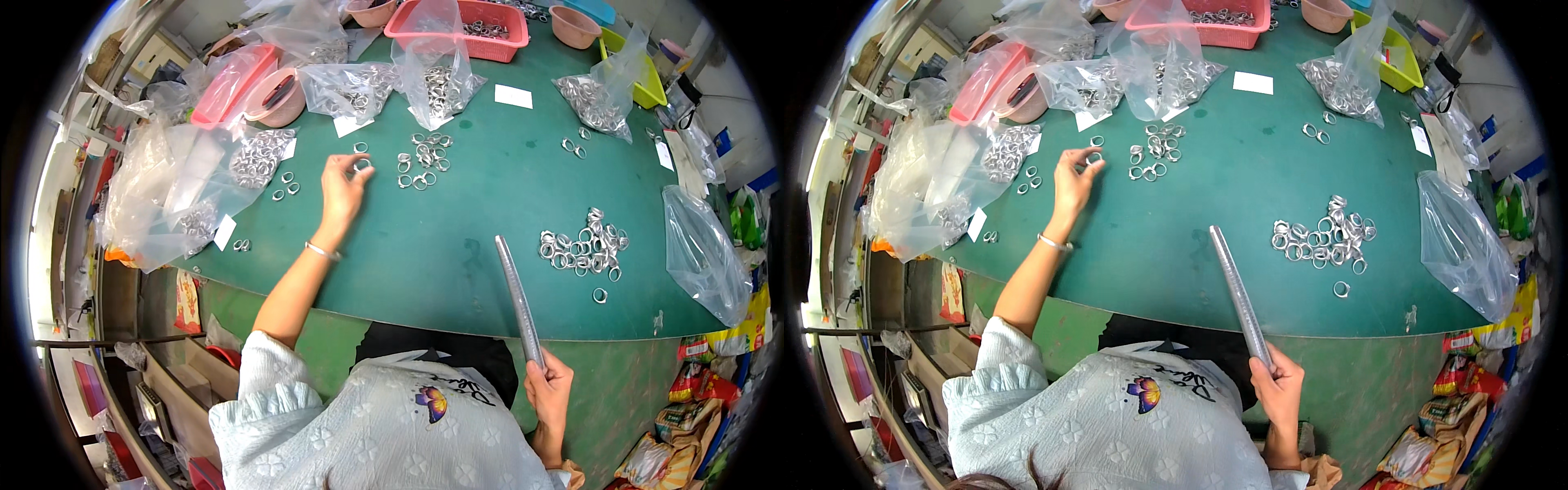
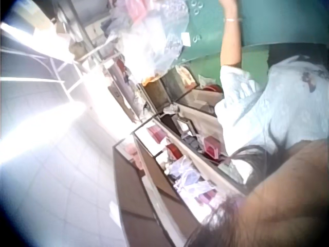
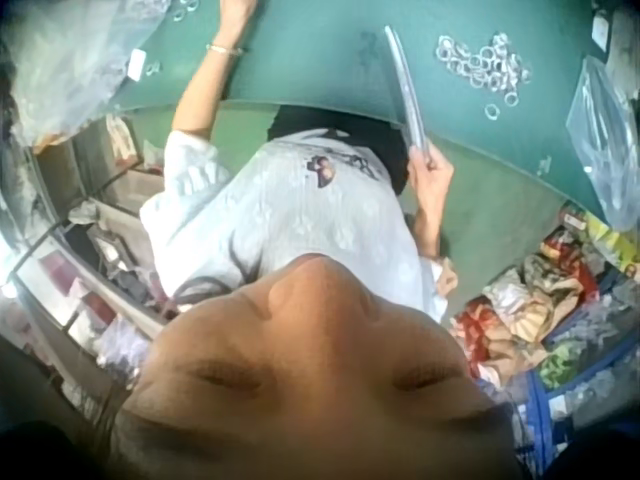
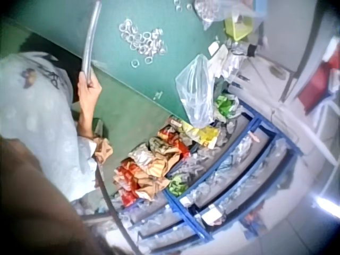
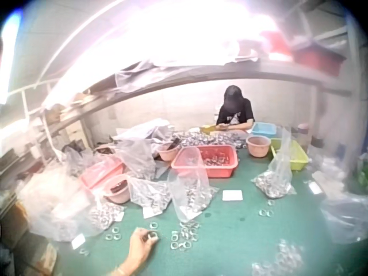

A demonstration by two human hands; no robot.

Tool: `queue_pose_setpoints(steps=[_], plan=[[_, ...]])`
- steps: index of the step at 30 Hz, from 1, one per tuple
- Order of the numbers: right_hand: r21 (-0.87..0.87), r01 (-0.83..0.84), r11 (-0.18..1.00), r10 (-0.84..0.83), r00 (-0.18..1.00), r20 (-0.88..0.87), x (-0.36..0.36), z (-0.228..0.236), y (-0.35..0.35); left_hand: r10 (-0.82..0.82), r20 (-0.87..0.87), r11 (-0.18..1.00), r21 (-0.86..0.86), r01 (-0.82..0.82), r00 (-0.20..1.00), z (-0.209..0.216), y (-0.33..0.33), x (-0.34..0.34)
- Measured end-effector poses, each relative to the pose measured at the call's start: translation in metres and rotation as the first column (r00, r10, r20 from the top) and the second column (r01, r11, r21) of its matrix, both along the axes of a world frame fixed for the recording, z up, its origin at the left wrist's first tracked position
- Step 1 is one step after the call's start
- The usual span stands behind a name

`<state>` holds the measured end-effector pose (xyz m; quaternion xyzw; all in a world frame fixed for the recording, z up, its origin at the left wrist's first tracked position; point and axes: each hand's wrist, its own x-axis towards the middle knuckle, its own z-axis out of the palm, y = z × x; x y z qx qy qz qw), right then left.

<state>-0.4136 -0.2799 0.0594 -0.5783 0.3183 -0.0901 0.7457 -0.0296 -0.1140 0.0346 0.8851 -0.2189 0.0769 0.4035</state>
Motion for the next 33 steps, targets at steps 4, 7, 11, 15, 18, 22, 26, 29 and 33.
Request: queue_pose_setpoints(steps=[4, 7, 11, 15, 18, 22, 26, 29, 33], plan=[[-0.012, 0.039, 0.999, -0.039, 0.999, -0.014, 0.0, 0.0, 0.0, 0.044, 0.064, 0.999, -0.012, -0.043, 0.997, -0.03, 0.007, 0.043], [-0.002, 0.112, 0.994, -0.112, 0.994, -0.018, -0.008, 0.001, -0.006, 0.074, 0.289, 0.995, 0.037, -0.089, 0.954, -0.027, 0.001, 0.038], [-0.036, 0.245, 0.969, -0.245, 0.969, 0.016, -0.015, 0.0, -0.014, -0.004, 0.138, 0.997, -0.076, 0.015, 0.99, 0.016, -0.034, -0.028], [-0.057, 0.404, 0.913, -0.402, 0.914, 0.054, -0.021, -0.002, -0.021, -0.577, 0.145, 0.81, -0.025, 0.586, 0.804, 0.035, -0.095, -0.089], [-0.074, 0.464, 0.883, -0.459, 0.886, 0.066, -0.021, 0.003, -0.023, -0.87, -0.049, 0.489, -0.207, 0.848, 0.49, 0.018, -0.153, -0.12], [-0.072, 0.512, 0.856, -0.504, 0.858, 0.098, -0.025, 0.002, -0.023, -0.887, 0.072, 0.453, -0.061, 0.89, 0.456, 0.015, -0.228, -0.13], [-0.07, 0.541, 0.838, -0.536, 0.841, 0.075, -0.031, 0.005, -0.024, -0.938, 0.108, 0.332, 0.009, 0.943, 0.33, -0.009, -0.274, -0.123], [-0.061, 0.554, 0.83, -0.55, 0.832, 0.068, -0.034, 0.0, -0.027, -0.928, 0.108, 0.355, -0.036, 0.934, 0.357, -0.007, -0.272, -0.119], [-0.029, 0.56, 0.828, -0.557, 0.827, 0.081, -0.031, -0.006, -0.029, -0.867, -0.063, 0.497, -0.175, 0.85, 0.494, 0.003, -0.245, -0.117]])
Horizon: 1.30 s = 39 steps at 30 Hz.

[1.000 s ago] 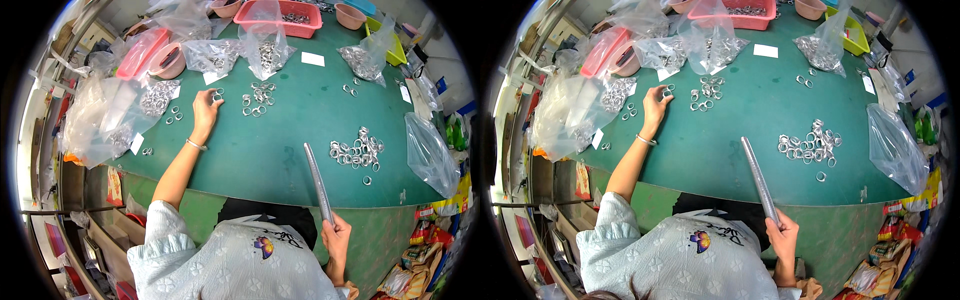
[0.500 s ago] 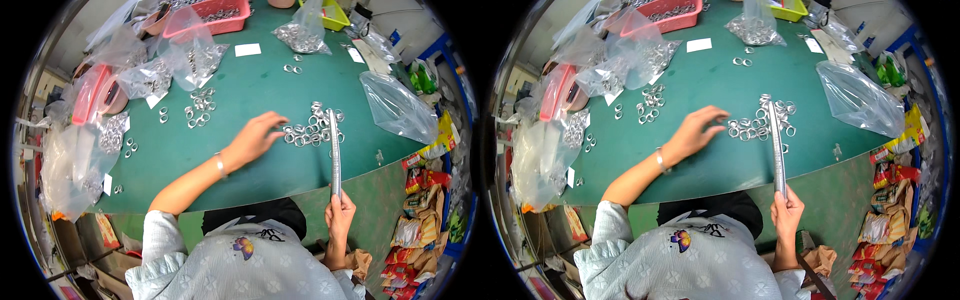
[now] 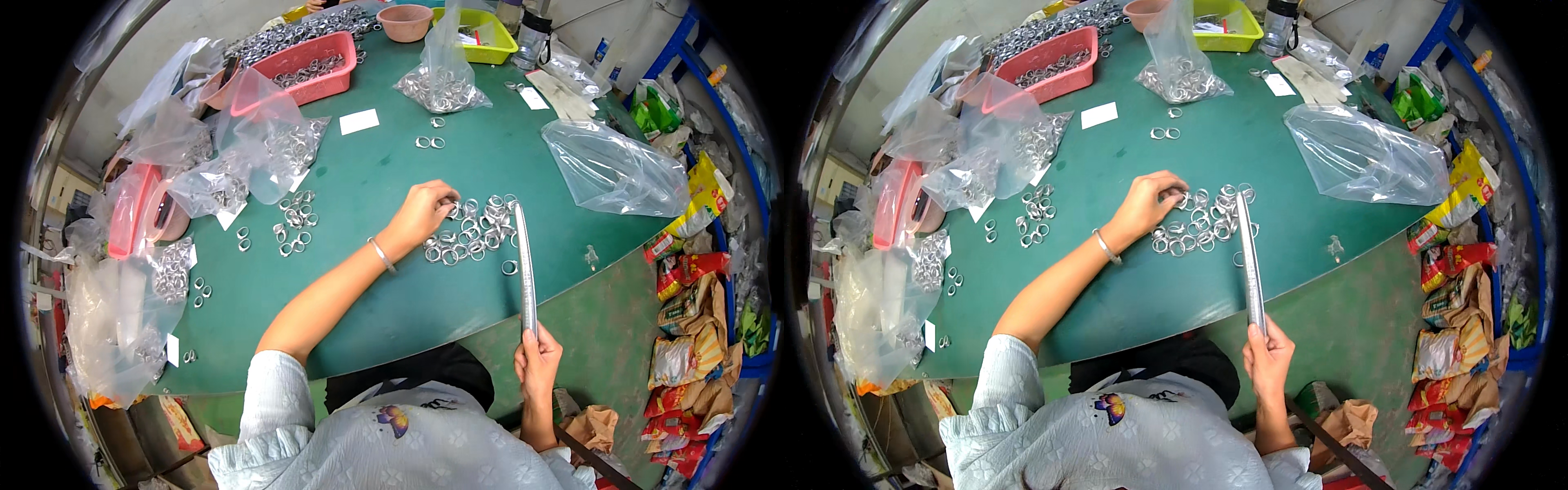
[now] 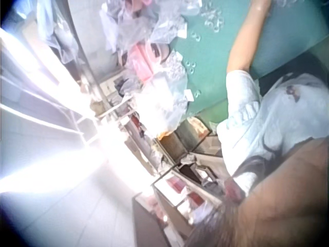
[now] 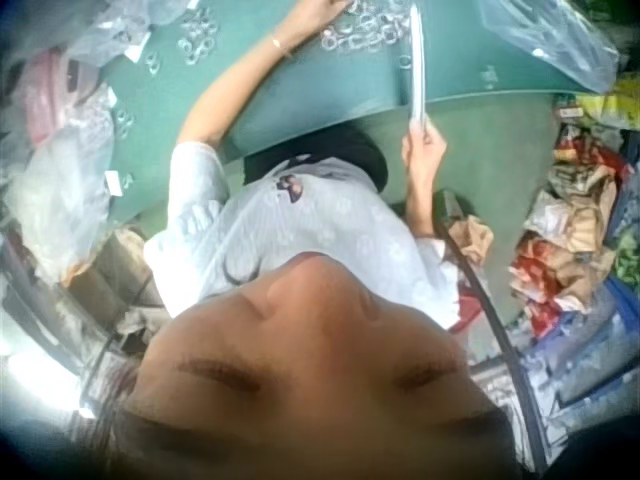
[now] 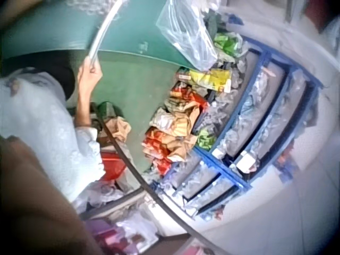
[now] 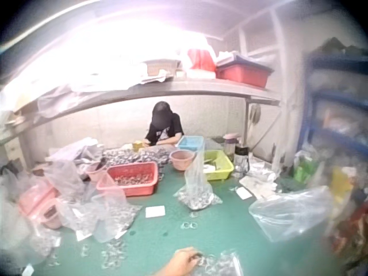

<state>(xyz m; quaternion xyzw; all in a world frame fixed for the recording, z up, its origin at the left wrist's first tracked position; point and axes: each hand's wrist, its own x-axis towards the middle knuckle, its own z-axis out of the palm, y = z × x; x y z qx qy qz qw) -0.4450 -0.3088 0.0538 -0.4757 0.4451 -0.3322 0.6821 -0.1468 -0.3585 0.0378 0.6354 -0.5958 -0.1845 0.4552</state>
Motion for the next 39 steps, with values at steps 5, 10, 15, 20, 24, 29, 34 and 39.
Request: queue_pose_setpoints(steps=[5, 10, 15, 20, 24, 29, 34, 39], plan=[[0.005, -0.056, 0.998, 0.056, 0.998, 0.021, 0.008, -0.001, 0.003, 0.115, -0.351, 0.992, 0.079, -0.093, 0.929, 0.011, 0.043, 0.003], [0.024, -0.186, 0.982, 0.185, 0.982, 0.028, 0.011, 0.003, 0.01, 0.212, -0.727, 0.971, 0.232, -0.057, 0.653, 0.036, 0.095, -0.003], [-0.094, -0.309, 0.946, 0.308, 0.951, -0.026, 0.011, -0.004, 0.022, 0.286, -0.698, 0.956, 0.253, -0.147, 0.656, 0.052, 0.121, -0.019], [-0.236, -0.417, 0.878, 0.381, 0.906, -0.184, 0.018, 0.006, 0.027, 0.252, -0.753, 0.967, 0.174, -0.186, 0.608, 0.055, 0.134, -0.028], [-0.288, -0.408, 0.866, 0.351, 0.908, -0.227, 0.018, 0.006, 0.03, 0.22, -0.725, 0.97, 0.091, -0.226, 0.653, 0.061, 0.145, -0.038], [-0.315, -0.4, 0.861, 0.324, 0.908, -0.267, 0.014, 0.006, 0.029, 0.16, -0.702, 0.977, 0.012, -0.213, 0.694, 0.067, 0.152, -0.05], [-0.352, -0.431, 0.831, 0.342, 0.895, -0.287, 0.013, 0.013, 0.028, 0.066, -0.856, 0.997, 0.071, -0.011, 0.513, 0.062, 0.155, -0.048], [-0.395, -0.484, 0.781, 0.379, 0.87, -0.315, 0.02, 0.026, 0.03, 0.009, -0.908, 0.967, 0.115, 0.229, 0.418, 0.052, 0.156, -0.062]])
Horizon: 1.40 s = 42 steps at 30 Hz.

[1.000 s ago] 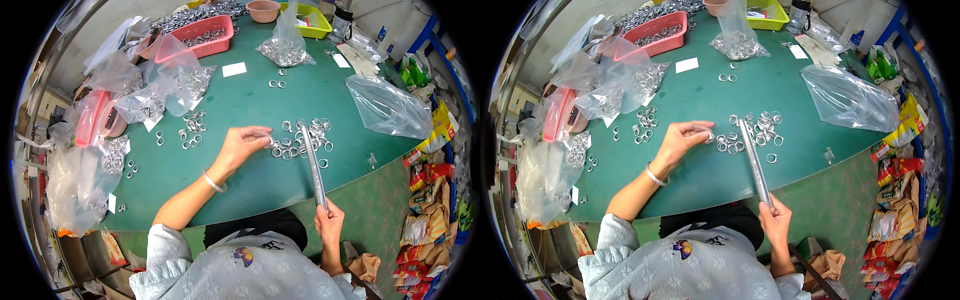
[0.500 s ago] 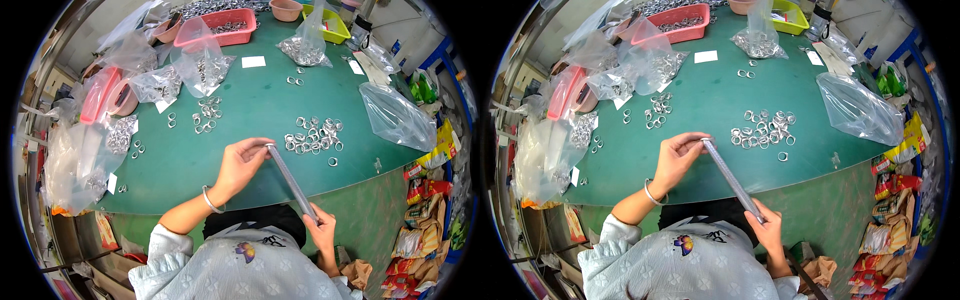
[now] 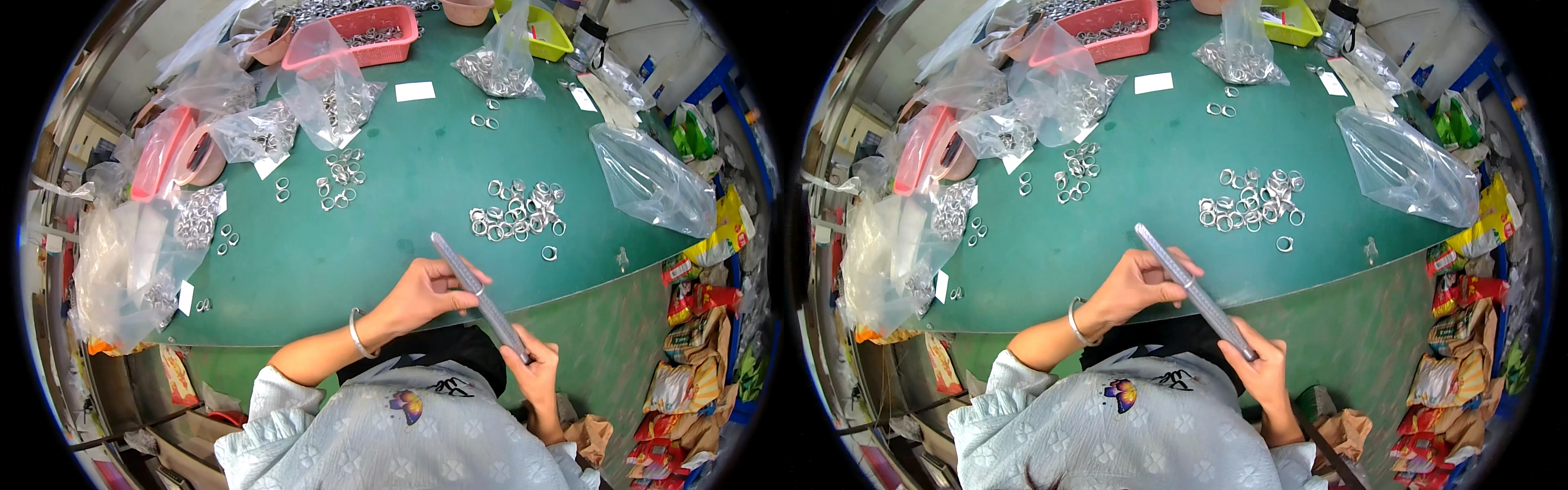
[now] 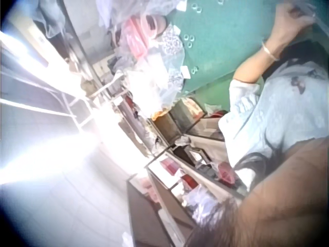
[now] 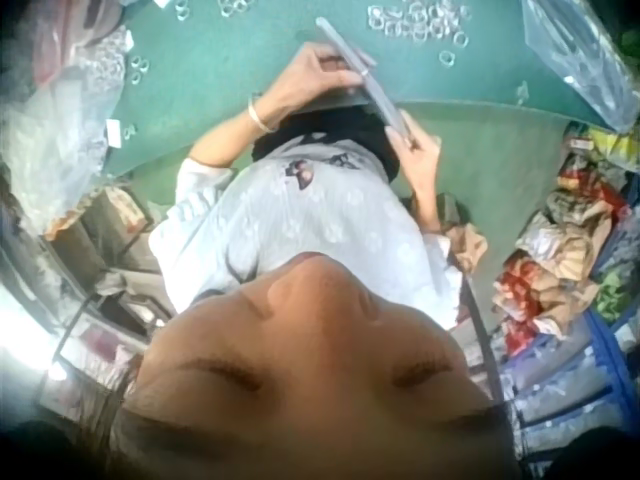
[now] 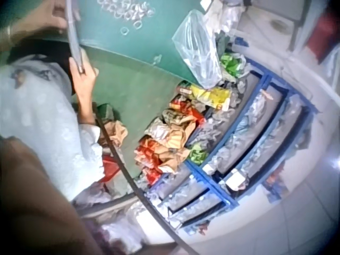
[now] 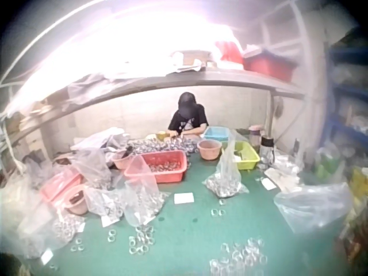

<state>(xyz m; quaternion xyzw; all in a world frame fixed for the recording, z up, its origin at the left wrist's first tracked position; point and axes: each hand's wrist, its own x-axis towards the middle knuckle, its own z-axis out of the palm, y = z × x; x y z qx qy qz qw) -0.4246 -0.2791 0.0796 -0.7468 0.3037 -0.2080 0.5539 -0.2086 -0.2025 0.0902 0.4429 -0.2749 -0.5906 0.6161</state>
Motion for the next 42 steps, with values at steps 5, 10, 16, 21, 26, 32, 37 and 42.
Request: queue_pose_setpoints(steps=[5, 10, 16, 21, 26, 32, 37, 42], plan=[[-0.078, -0.008, 0.997, 0.008, 1.0, 0.002, 0.005, 0.006, 0.004, 0.024, 0.123, 0.999, -0.027, -0.021, 0.992, 0.004, 0.001, 0.003], [-0.117, -0.033, 0.993, 0.03, 0.999, -0.022, 0.004, 0.01, 0.004, 0.053, 0.105, 0.996, -0.075, -0.045, 0.993, 0.007, 0.004, 0.0], [-0.14, -0.055, 0.989, 0.059, 0.998, 0.023, 0.003, 0.007, 0.003, 0.075, 0.157, 0.984, -0.173, -0.047, 0.985, 0.011, 0.006, -0.002], [-0.21, -0.065, 0.975, 0.08, 0.995, 0.066, 0.004, 0.004, 0.002, 0.087, 0.133, 0.989, -0.128, -0.07, 0.987, 0.014, 0.01, -0.004], [-0.212, -0.068, 0.975, 0.09, 0.991, 0.097, 0.004, 0.0, 0.001, 0.076, 0.171, 0.99, -0.129, -0.054, 0.982, 0.016, 0.01, -0.003], [-0.162, -0.084, 0.983, 0.099, 0.991, 0.09, 0.005, 0.0, 0.002, 0.084, 0.154, 0.987, -0.151, -0.061, 0.984, 0.012, 0.011, -0.004], [-0.173, -0.054, 0.983, 0.059, 0.998, 0.028, 0.01, 0.003, 0.01, 0.237, 0.021, 0.954, -0.191, -0.229, 0.971, 0.0, 0.018, -0.016], [-0.24, -0.042, 0.97, 0.041, 0.999, -0.01, 0.018, -0.004, 0.015, 0.373, -0.057, 0.909, -0.179, -0.377, 0.926, -0.01, 0.021, -0.023]])
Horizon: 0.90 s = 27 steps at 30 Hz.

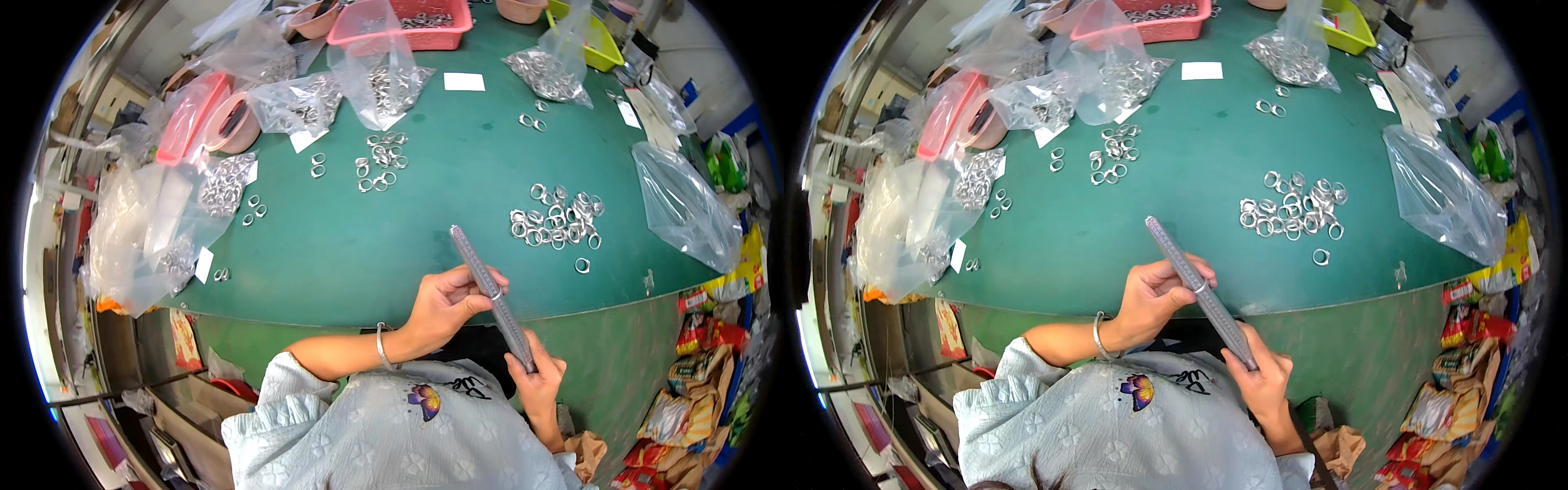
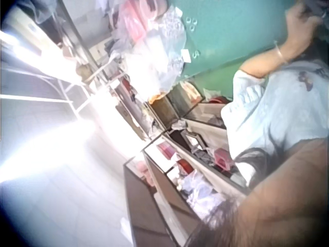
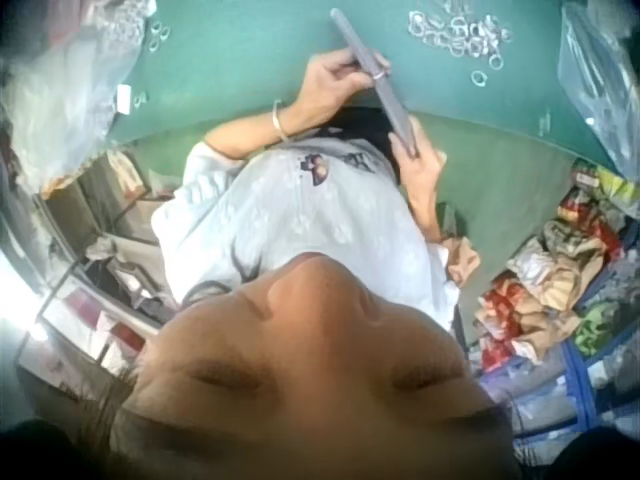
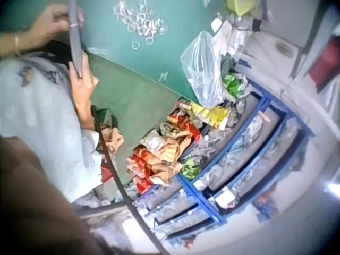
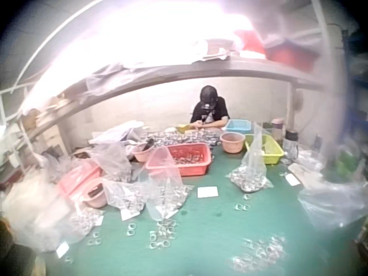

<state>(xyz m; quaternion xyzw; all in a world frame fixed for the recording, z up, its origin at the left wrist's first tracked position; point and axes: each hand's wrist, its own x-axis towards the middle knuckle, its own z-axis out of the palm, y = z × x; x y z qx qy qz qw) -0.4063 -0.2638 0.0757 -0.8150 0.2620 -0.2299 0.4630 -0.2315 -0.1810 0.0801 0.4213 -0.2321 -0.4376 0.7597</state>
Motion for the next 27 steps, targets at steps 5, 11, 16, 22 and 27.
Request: queue_pose_setpoints(steps=[5, 11, 16, 22, 27], plan=[[-0.043, -0.027, 0.999, 0.026, 0.999, -0.036, 0.01, 0.001, 0.0, 0.176, 0.039, 0.984, 0.035, -0.177, 0.984, -0.002, 0.004, 0.006], [0.546, 0.056, 0.836, 0.028, 0.989, -0.144, -0.011, -0.022, 0.001, 0.394, -0.024, 0.912, -0.111, -0.394, 0.919, 0.013, 0.009, 0.069], [0.523, 0.058, 0.85, -0.026, 0.997, -0.068, -0.012, -0.033, -0.007, 0.25, 0.003, 0.946, 0.214, -0.245, 0.968, -0.012, 0.021, 0.075], [0.523, 0.036, 0.851, -0.015, 0.999, -0.045, -0.01, -0.045, -0.007, 0.153, 0.644, 0.725, 0.443, -0.528, 0.75, -0.026, 0.065, 0.113], [0.583, 0.036, 0.811, -0.01, 0.999, -0.048, -0.006, -0.046, -0.004, 0.194, 0.934, 0.365, 0.215, -0.906, 0.3, -0.054, 0.125, 0.159]])
